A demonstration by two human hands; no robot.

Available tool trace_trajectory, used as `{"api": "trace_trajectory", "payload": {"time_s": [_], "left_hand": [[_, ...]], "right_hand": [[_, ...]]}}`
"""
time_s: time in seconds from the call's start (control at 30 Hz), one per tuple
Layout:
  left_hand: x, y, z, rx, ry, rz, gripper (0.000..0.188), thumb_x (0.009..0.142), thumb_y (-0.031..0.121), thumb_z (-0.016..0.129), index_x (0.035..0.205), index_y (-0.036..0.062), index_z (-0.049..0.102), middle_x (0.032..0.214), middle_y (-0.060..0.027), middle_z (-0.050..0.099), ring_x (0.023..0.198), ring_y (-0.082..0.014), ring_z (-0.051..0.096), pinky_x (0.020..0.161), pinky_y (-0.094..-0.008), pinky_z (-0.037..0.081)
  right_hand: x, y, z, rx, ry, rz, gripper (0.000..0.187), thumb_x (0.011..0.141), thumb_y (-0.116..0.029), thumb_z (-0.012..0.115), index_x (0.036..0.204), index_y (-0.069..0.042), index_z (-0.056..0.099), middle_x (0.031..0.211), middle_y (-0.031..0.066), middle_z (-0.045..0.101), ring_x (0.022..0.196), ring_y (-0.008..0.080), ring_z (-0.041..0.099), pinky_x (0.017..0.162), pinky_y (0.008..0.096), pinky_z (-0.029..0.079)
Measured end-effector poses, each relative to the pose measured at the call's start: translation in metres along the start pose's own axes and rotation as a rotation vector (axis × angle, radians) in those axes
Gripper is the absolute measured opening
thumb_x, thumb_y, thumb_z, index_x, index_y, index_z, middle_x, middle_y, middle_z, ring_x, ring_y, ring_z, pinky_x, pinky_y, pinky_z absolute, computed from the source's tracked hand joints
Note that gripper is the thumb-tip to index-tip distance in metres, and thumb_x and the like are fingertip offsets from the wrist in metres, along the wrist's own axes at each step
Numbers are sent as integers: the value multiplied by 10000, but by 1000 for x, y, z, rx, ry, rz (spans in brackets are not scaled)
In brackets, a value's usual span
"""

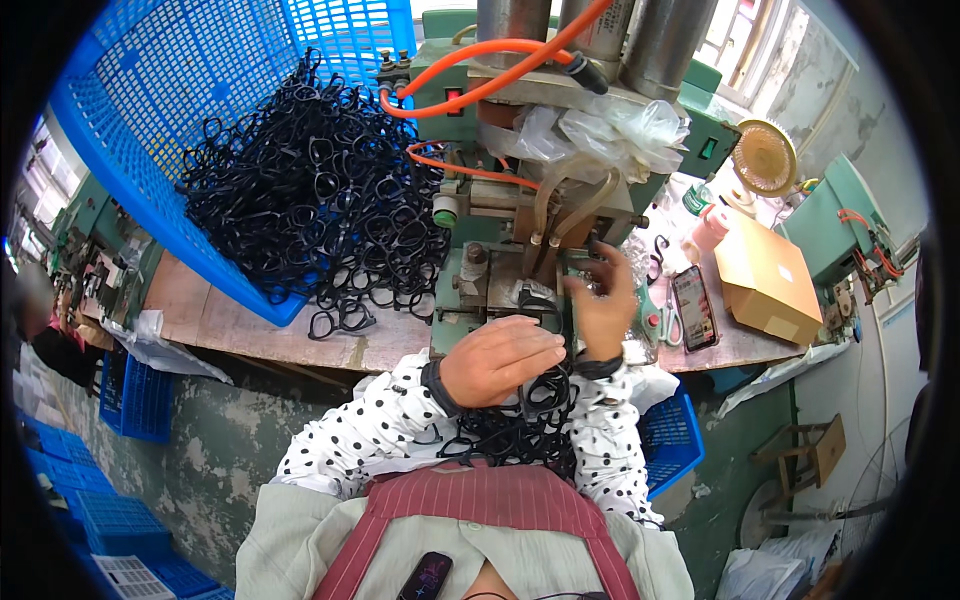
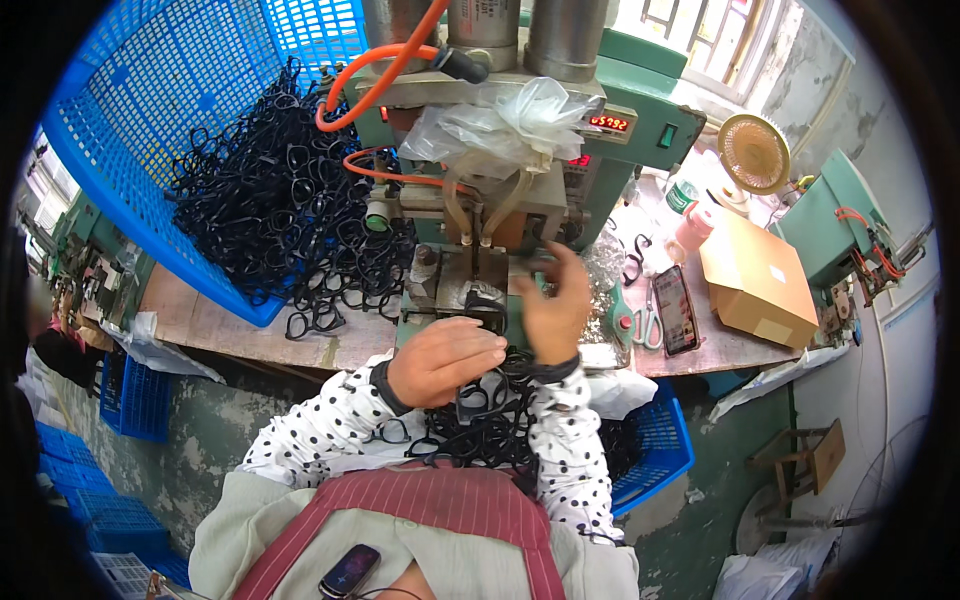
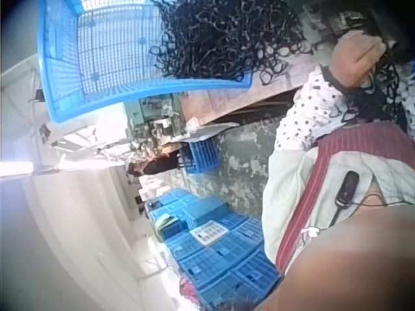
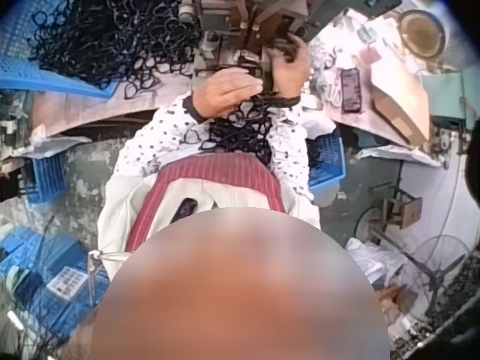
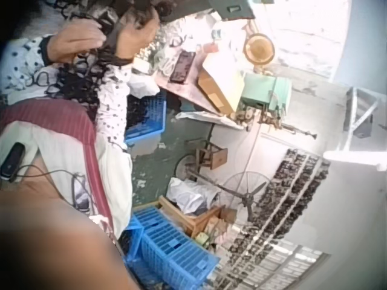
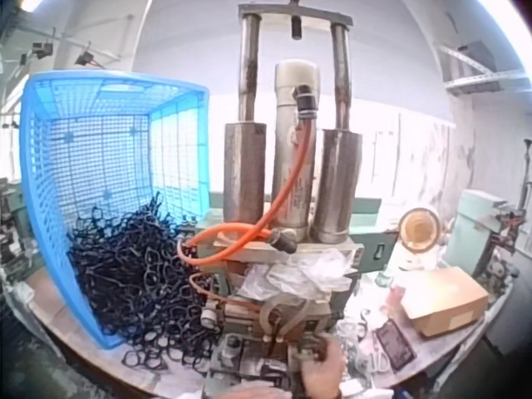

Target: The person repeatedly picks black rubber rings and small metal pins, places them into a press machine, and removes the assembled units. The person handles the parts one at a time and deposits the finished items into a nearby blue basket.

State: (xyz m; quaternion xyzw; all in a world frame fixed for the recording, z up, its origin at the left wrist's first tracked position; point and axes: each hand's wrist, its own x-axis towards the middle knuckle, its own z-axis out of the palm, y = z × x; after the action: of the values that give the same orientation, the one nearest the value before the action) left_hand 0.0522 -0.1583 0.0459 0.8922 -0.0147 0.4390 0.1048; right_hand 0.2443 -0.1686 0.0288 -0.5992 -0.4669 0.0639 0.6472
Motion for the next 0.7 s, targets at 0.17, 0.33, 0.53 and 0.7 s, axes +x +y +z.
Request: {"api": "trace_trajectory", "payload": {"time_s": [0.17, 0.33, 0.53, 0.7], "left_hand": [[-4, -12, 4, -29, -67, 7, 496, 765, -3, 613, 1257, 42, 571, 1278, -126, 585, 1085, -315, 597, 983, -459, 477], [-9, -13, 3, -4, -83, 19, 479, 781, 22, 599, 1259, 30, 570, 1290, -137, 586, 1098, -313, 598, 980, -463, 475], [-10, -11, 5, -12, -75, 3, 458, 827, 39, 585, 1283, 35, 559, 1310, -141, 578, 1137, -298, 588, 1029, -469, 441], [-27, 8, -3, 162, 90, -157, 435, 825, 111, 678, 1250, 67, 596, 1265, -129, 600, 1131, -283, 585, 958, -430, 470]], "right_hand": [[8, 103, -84, -715, -74, 169, 277, 767, -244, 747, 996, -108, 669, 851, 106, 715, 787, 316, 675, 700, 422, 509], [-20, 80, -85, -1104, -275, 128, 222, 776, -286, 738, 906, -113, 688, 903, 122, 659, 852, 330, 646, 712, 439, 513], [-14, 123, -79, -533, -81, 94, 130, 847, -184, 685, 855, -55, 698, 820, 116, 672, 759, 292, 629, 711, 383, 493], [-21, 139, -78, -357, 56, 168, 149, 852, -179, 698, 939, -63, 732, 840, 128, 700, 772, 245, 658, 715, 333, 508]]}}
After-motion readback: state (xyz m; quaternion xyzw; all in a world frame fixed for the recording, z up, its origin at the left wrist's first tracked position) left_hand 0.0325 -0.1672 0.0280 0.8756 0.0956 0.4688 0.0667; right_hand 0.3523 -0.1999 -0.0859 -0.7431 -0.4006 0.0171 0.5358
